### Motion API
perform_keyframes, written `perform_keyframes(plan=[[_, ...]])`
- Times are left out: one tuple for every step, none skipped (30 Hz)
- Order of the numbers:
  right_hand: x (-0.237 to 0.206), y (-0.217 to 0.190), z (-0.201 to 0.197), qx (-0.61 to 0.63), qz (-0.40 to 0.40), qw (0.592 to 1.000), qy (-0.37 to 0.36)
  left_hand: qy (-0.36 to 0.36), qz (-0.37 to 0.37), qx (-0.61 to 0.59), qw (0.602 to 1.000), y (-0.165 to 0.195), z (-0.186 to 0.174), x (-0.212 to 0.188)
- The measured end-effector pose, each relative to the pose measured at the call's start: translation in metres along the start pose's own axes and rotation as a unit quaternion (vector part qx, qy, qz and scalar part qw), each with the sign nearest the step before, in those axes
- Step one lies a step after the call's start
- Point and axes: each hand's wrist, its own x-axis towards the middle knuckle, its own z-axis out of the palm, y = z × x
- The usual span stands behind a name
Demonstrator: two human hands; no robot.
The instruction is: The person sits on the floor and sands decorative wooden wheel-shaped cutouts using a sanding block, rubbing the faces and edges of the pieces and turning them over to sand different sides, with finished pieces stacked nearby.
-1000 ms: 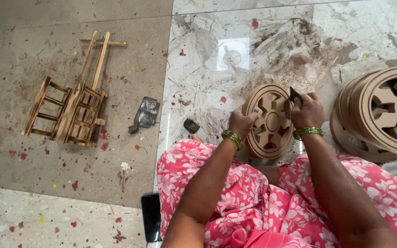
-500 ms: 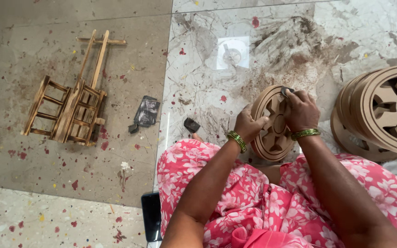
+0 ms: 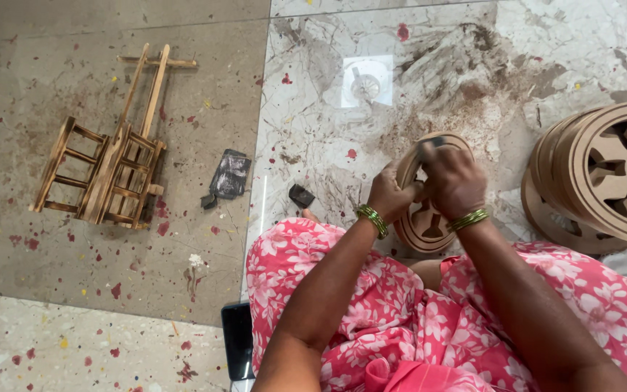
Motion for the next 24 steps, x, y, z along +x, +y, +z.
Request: perform_keyframes(plan=[[-0.003,0.011,0.004,-0.024,0.046,0.999,-0.008,0.000,0.012,0.001,1.000,-0.001,0.002,-0.002],[-0.005,0.026,0.005,-0.047,0.093,0.994,-0.016,0.001,0.022,0.002,1.000,-0.001,0.005,-0.005],[-0.006,0.035,0.007,-0.070,0.138,0.988,-0.024,0.001,0.034,0.003,0.999,-0.002,0.006,-0.006],[-0.006,0.040,0.009,-0.043,0.148,0.987,-0.035,0.001,0.037,0.009,0.999,-0.003,0.006,-0.007],[-0.005,0.043,0.009,-0.017,0.157,0.986,-0.046,0.001,0.040,0.014,0.999,-0.005,0.006,-0.007],[-0.004,0.043,0.007,0.008,0.165,0.985,-0.055,0.002,0.046,0.018,0.999,-0.006,0.006,-0.006],[-0.004,0.039,0.005,0.020,0.108,0.994,-0.029,0.008,0.049,0.029,0.998,-0.006,0.006,-0.004],[-0.003,0.029,0.004,0.032,0.052,0.998,-0.006,0.013,0.050,0.040,0.998,-0.007,0.006,-0.002],[-0.006,0.017,0.000,0.045,-0.004,0.999,0.016,0.017,0.049,0.051,0.997,-0.008,0.005,-0.002],[-0.008,0.008,-0.004,0.051,-0.045,0.997,0.022,0.016,0.035,0.049,0.998,-0.009,0.005,-0.001],[-0.010,0.001,-0.007,0.056,-0.087,0.994,0.029,0.015,0.022,0.047,0.999,-0.009,0.005,0.000],[-0.011,-0.003,-0.007,0.061,-0.127,0.989,0.036,0.014,0.008,0.044,0.999,-0.009,0.004,0.000],[-0.010,-0.005,-0.004,0.036,-0.095,0.995,0.022,0.005,-0.005,0.025,1.000,-0.009,0.005,0.000],[-0.009,-0.002,0.000,0.010,-0.064,0.998,0.010,-0.004,-0.017,0.005,1.000,-0.009,0.005,0.000],[-0.008,0.005,0.005,-0.015,-0.035,0.999,-0.003,-0.011,-0.028,-0.016,0.999,-0.008,0.006,-0.001],[-0.009,0.015,0.011,-0.015,0.023,1.000,0.002,-0.004,0.002,-0.019,1.000,-0.008,0.007,-0.003],[-0.012,0.028,0.016,-0.014,0.083,0.996,0.007,0.002,0.033,-0.021,0.999,-0.007,0.008,-0.006],[-0.014,0.042,0.022,-0.014,0.142,0.990,0.015,0.009,0.066,-0.021,0.998,-0.006,0.008,-0.007],[-0.017,0.059,0.025,0.021,0.243,0.968,-0.058,0.019,0.070,-0.029,0.997,-0.005,0.008,-0.007],[-0.021,0.074,0.027,0.056,0.339,0.930,-0.132,0.030,0.072,-0.037,0.996,-0.005,0.008,-0.007],[-0.027,0.083,0.029,0.126,0.398,0.904,-0.093,0.040,0.074,-0.046,0.995,-0.005,0.009,-0.007],[-0.031,0.089,0.031,0.195,0.452,0.869,-0.053,0.061,0.048,-0.054,0.996,-0.005,0.008,-0.006],[-0.033,0.092,0.032,0.263,0.501,0.824,-0.012,0.084,0.023,-0.062,0.994,-0.005,0.008,-0.004],[-0.034,0.091,0.031,0.231,0.455,0.860,-0.009,0.106,-0.004,-0.070,0.992,-0.006,0.007,-0.001]])
